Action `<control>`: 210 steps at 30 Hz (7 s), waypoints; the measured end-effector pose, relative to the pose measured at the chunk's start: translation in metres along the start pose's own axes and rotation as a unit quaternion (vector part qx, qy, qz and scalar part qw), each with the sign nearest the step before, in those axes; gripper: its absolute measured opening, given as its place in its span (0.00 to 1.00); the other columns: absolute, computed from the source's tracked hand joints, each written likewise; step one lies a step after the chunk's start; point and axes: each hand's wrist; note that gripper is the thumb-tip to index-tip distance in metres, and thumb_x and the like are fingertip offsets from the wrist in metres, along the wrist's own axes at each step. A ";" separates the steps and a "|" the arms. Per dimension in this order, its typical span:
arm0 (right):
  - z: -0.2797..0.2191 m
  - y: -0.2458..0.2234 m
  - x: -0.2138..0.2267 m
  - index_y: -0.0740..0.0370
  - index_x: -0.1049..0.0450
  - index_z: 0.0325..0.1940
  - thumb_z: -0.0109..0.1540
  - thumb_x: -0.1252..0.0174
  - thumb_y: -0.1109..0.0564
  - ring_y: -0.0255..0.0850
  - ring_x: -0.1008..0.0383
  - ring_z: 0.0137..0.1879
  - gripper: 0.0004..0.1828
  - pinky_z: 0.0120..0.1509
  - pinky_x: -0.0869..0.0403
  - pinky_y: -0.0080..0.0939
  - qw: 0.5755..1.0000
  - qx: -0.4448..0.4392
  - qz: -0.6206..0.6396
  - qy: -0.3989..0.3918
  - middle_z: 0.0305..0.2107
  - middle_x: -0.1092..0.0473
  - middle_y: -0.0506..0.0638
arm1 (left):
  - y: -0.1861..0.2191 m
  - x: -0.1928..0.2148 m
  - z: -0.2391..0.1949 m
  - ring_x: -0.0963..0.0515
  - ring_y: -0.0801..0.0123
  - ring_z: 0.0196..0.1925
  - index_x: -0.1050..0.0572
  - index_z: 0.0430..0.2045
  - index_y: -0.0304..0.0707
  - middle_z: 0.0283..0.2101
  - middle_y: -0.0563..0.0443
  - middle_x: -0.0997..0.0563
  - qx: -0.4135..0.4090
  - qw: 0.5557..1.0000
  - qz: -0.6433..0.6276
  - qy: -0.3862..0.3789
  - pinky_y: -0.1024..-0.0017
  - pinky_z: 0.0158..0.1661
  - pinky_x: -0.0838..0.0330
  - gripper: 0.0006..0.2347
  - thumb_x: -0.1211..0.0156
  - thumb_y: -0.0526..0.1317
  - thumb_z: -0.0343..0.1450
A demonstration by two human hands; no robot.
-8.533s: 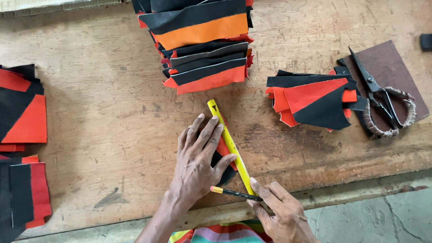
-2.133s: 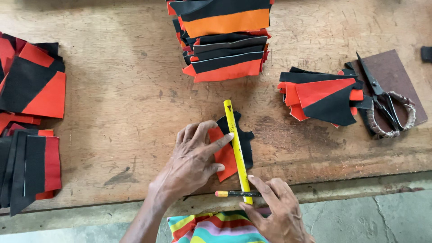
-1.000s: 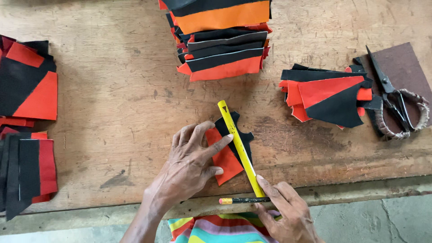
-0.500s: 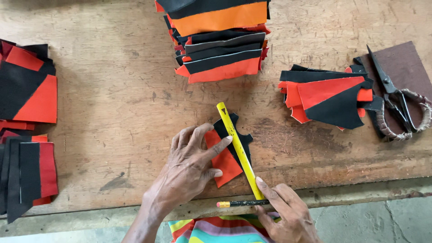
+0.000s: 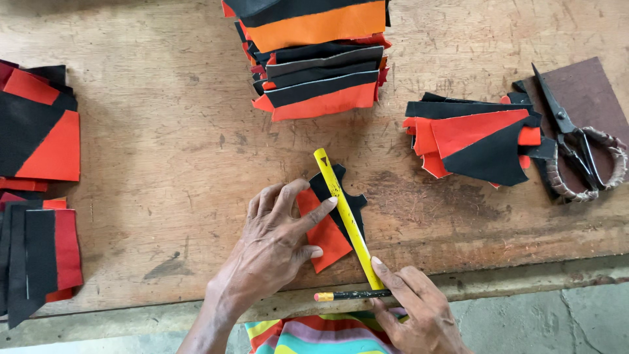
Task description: The person uses a yellow ruler and a pencil to mark straight lines on small red and black fabric pieces. They repeatedly position the ruler, draw a line, and then move to the next piece, stacking the marked pieces on the table.
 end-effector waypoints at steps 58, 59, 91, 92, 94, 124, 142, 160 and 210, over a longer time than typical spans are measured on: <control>0.001 0.006 0.000 0.64 0.31 0.66 0.51 0.28 0.56 0.44 0.31 0.32 0.39 0.36 0.28 0.44 0.999 0.041 -0.005 -0.001 0.25 0.32 0.52 | 0.008 -0.021 0.007 0.42 0.51 0.73 0.33 0.61 0.31 0.68 0.40 0.33 -0.072 0.996 0.031 0.054 0.50 0.71 0.57 0.29 0.33 0.46 0.67; 0.001 0.006 -0.001 0.64 0.31 0.66 0.51 0.28 0.56 0.44 0.31 0.32 0.40 0.36 0.28 0.44 0.999 0.041 -0.008 -0.002 0.25 0.32 0.52 | 0.008 -0.023 0.006 0.40 0.52 0.73 0.32 0.61 0.31 0.67 0.41 0.32 -0.068 0.995 0.024 0.072 0.50 0.70 0.54 0.29 0.33 0.46 0.67; 0.172 -0.037 0.005 0.64 0.27 0.46 0.68 0.41 0.58 0.33 0.21 0.39 0.06 0.44 0.23 0.33 0.986 0.060 0.108 0.109 0.33 0.24 0.48 | 0.011 -0.057 0.007 0.35 0.50 0.70 0.26 0.54 0.32 0.64 0.41 0.29 -0.036 0.976 -0.005 0.214 0.48 0.69 0.49 0.25 0.32 0.46 0.65; 0.172 -0.038 0.005 0.64 0.27 0.45 0.68 0.41 0.58 0.34 0.21 0.39 0.06 0.43 0.24 0.34 0.987 0.069 0.090 0.115 0.33 0.25 0.48 | 0.011 -0.056 0.007 0.35 0.49 0.70 0.26 0.54 0.32 0.64 0.41 0.29 -0.037 0.976 -0.008 0.214 0.48 0.69 0.49 0.25 0.32 0.46 0.65; 0.174 -0.038 0.003 0.64 0.27 0.46 0.68 0.41 0.58 0.34 0.22 0.38 0.06 0.44 0.25 0.35 0.986 0.086 0.081 0.122 0.34 0.25 0.49 | 0.011 -0.056 0.007 0.35 0.49 0.70 0.26 0.54 0.32 0.64 0.41 0.29 -0.039 0.976 -0.012 0.216 0.48 0.69 0.49 0.25 0.32 0.46 0.64; 0.066 -0.015 0.013 0.66 0.27 0.45 0.65 0.41 0.64 0.33 0.22 0.41 0.05 0.46 0.24 0.32 0.986 -0.005 0.147 0.075 0.36 0.24 0.49 | 0.011 -0.056 0.007 0.39 0.46 0.71 0.28 0.55 0.33 0.68 0.39 0.34 -0.030 0.980 -0.023 0.196 0.48 0.69 0.50 0.25 0.31 0.44 0.65; 0.146 -0.014 0.005 0.62 0.26 0.45 0.71 0.46 0.52 0.34 0.19 0.40 0.10 0.42 0.20 0.34 0.993 0.085 0.034 0.081 0.37 0.21 0.51 | 0.005 -0.055 0.009 0.39 0.46 0.71 0.27 0.57 0.35 0.67 0.40 0.33 -0.025 0.980 -0.041 0.193 0.46 0.68 0.49 0.26 0.32 0.45 0.65; 0.032 -0.041 0.007 0.63 0.23 0.46 0.55 0.31 0.55 0.33 0.26 0.32 0.18 0.32 0.27 0.33 0.989 -0.037 -0.080 0.118 0.35 0.24 0.50 | 0.004 -0.058 0.000 0.31 0.45 0.64 0.31 0.50 0.31 0.60 0.35 0.28 0.041 0.925 -0.163 0.339 0.55 0.65 0.37 0.14 0.41 0.27 0.70; 0.030 -0.005 0.044 0.65 0.21 0.43 0.54 0.30 0.61 0.31 0.36 0.26 0.15 0.30 0.33 0.33 0.965 -0.202 0.001 0.168 0.25 0.28 0.46 | -0.013 0.001 0.015 0.19 0.70 0.33 0.31 0.36 0.39 0.33 0.51 0.18 0.232 0.934 -0.237 0.132 0.70 0.35 0.24 0.15 0.29 0.32 0.62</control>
Point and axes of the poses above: each hand's wrist, its own z-axis towards the middle knuckle, its own x-axis out of the back of the hand, y = z × x
